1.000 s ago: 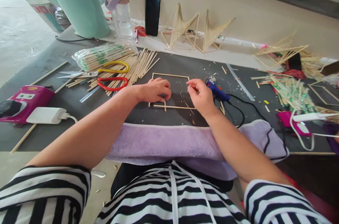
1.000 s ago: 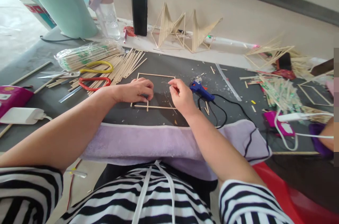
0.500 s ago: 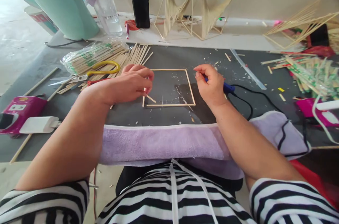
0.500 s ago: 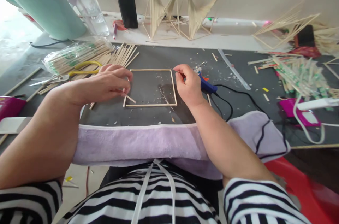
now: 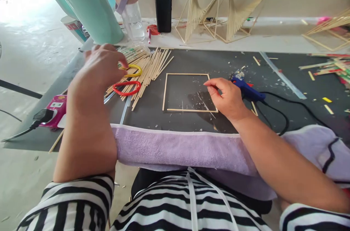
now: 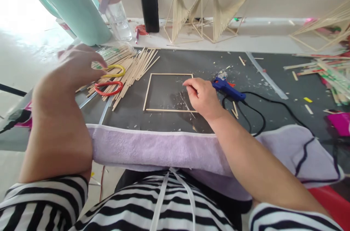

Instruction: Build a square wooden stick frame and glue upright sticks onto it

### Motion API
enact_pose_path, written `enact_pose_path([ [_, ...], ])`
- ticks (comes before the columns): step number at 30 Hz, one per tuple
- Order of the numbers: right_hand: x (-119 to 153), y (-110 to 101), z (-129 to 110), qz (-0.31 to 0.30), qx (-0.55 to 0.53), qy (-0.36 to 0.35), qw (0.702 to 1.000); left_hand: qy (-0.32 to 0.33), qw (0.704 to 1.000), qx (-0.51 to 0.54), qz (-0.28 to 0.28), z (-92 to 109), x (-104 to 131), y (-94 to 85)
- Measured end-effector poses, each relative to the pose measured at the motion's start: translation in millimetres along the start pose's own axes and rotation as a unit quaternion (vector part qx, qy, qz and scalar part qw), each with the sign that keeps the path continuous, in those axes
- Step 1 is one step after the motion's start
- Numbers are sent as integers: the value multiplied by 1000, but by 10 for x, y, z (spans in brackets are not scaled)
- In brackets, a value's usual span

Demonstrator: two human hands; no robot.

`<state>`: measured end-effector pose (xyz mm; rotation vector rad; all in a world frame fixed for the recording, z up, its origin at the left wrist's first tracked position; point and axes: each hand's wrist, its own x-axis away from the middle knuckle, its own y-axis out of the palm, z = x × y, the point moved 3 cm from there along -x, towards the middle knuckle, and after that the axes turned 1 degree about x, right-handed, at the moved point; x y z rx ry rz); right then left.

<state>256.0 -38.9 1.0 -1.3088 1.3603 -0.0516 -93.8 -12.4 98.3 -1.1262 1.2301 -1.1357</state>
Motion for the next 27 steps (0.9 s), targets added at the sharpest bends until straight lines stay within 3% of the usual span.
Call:
enact_pose_path([
  [2, 9, 1, -80, -11, -2, -30, 999, 84, 994, 63, -37, 268, 72, 14],
  [5, 29, 20, -207, -43, -28, -83, 995, 168, 973, 63, -142, 615, 141, 136],
  [7, 45, 40, -280, -74, -52, -113, 990, 208, 952, 45, -221, 749, 163, 273],
  [10, 74, 73, -362, -128, -88, -144, 977, 251, 923, 37, -288, 835, 176, 454],
  [16, 116, 138, -416, -195, -93, -161, 963, 277, 909, 76, -301, 849, 167, 593],
  [27, 124, 184, -418, -225, -94, -148, 958, 284, 903, 79, -311, 864, 160, 622],
])
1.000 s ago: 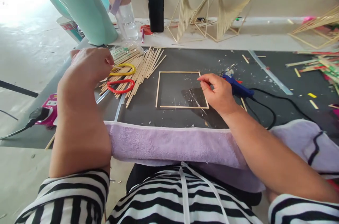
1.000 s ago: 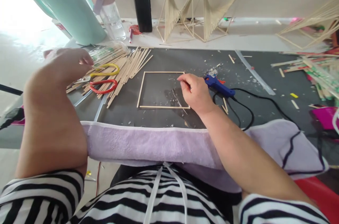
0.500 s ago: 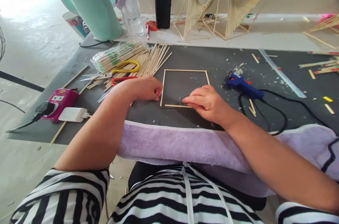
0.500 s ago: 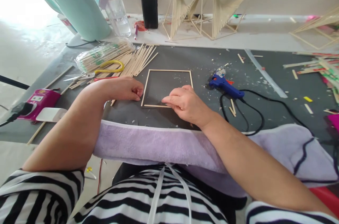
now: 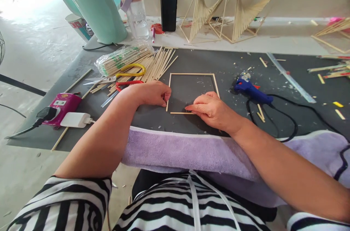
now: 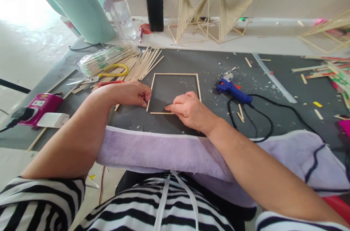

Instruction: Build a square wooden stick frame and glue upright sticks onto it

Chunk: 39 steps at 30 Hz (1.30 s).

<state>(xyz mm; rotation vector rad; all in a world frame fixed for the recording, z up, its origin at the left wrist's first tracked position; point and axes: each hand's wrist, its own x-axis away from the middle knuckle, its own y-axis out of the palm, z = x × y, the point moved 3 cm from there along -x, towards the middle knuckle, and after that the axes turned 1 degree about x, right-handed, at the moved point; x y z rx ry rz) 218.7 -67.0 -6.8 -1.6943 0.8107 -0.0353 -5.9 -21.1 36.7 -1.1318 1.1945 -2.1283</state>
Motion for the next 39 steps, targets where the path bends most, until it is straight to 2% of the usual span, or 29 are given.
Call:
enact_pose_path([
  [18, -5, 15, 12, -17, -3, 19, 1000, 15, 1000, 11, 13, -7, -39, 50],
  [39, 3, 14, 12, -17, 10, -9, 1000, 4, 1000, -7, 5, 56, -13, 16],
])
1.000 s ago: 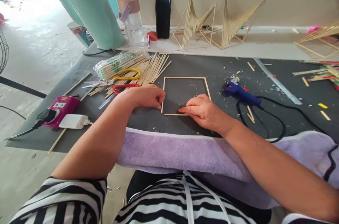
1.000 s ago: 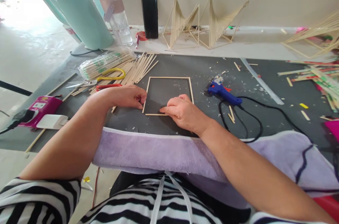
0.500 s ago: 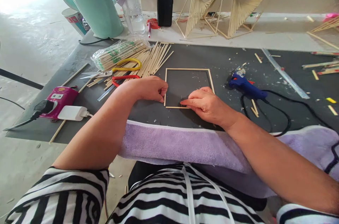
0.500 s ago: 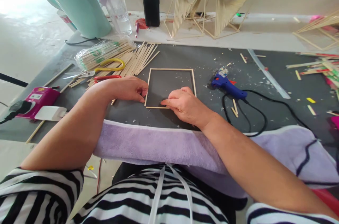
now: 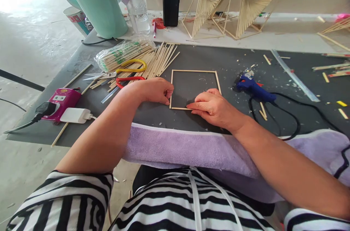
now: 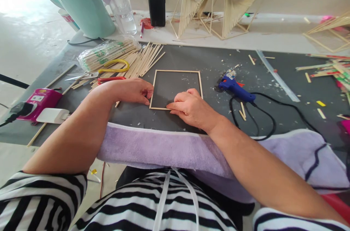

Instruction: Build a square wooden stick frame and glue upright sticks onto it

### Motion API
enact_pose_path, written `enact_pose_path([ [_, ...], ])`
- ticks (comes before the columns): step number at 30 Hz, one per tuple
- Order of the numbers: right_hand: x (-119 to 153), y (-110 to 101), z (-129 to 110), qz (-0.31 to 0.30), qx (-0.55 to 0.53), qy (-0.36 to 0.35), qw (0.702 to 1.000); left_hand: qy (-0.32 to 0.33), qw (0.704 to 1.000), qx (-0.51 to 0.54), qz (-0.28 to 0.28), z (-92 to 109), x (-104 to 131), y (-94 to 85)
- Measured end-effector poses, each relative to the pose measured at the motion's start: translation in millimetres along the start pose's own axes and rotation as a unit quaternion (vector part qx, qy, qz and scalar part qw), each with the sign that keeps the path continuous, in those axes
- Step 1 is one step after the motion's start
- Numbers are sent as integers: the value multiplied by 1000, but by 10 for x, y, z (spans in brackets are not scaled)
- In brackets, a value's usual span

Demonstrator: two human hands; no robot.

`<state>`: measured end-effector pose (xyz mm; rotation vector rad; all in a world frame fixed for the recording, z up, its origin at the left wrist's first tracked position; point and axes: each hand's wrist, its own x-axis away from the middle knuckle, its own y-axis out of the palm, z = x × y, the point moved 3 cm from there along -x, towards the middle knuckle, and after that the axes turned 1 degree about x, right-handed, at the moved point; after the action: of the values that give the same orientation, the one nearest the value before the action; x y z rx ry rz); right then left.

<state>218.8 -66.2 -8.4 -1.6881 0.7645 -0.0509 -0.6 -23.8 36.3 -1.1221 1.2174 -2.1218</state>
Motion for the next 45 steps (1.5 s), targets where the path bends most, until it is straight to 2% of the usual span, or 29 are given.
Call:
enact_pose_path([
  [20, -18, -9, -17, -15, 15, 20, 1000, 17, 1000, 22, -2, -65, -14, 1],
  [24, -27, 18, 13, -19, 14, 25, 999, -4, 999, 40, -4, -95, -41, 2],
  [26, -34, -7, 24, 8, 9, 35, 999, -7, 999, 36, 3, -102, -55, 4],
  [28, -39, -116, 22, 70, 0, 62, 996, -2, 999, 32, 10, -105, -64, 6],
  [31, 11, -451, 48, 187, 10, 150, 971, -2, 999, 40, 13, -122, -76, 11],
  [32, 55, -586, 85, 212, 27, 187, 959, -6, 999, 45, 17, -131, -80, 9],
  [33, 110, -710, 144, 208, 54, 221, 951, -12, 998, 49, 23, -139, -84, 6],
  [35, 271, -922, 344, 173, 112, 279, 938, -27, 997, 57, 37, -149, -89, -4],
  [37, 492, -1044, 639, 119, 176, 322, 923, -44, 996, 67, 46, -149, -90, -12],
  [40, 871, -1046, 1139, 30, 258, 407, 876, -65, 993, 84, 56, -142, -82, -17],
  [42, 1083, -967, 1398, -25, 261, 462, 847, -66, 992, 90, 59, -135, -68, -18],
  [45, 1234, -854, 1568, -45, 209, 477, 852, -28, 993, 91, 67, -115, -38, -25],
])
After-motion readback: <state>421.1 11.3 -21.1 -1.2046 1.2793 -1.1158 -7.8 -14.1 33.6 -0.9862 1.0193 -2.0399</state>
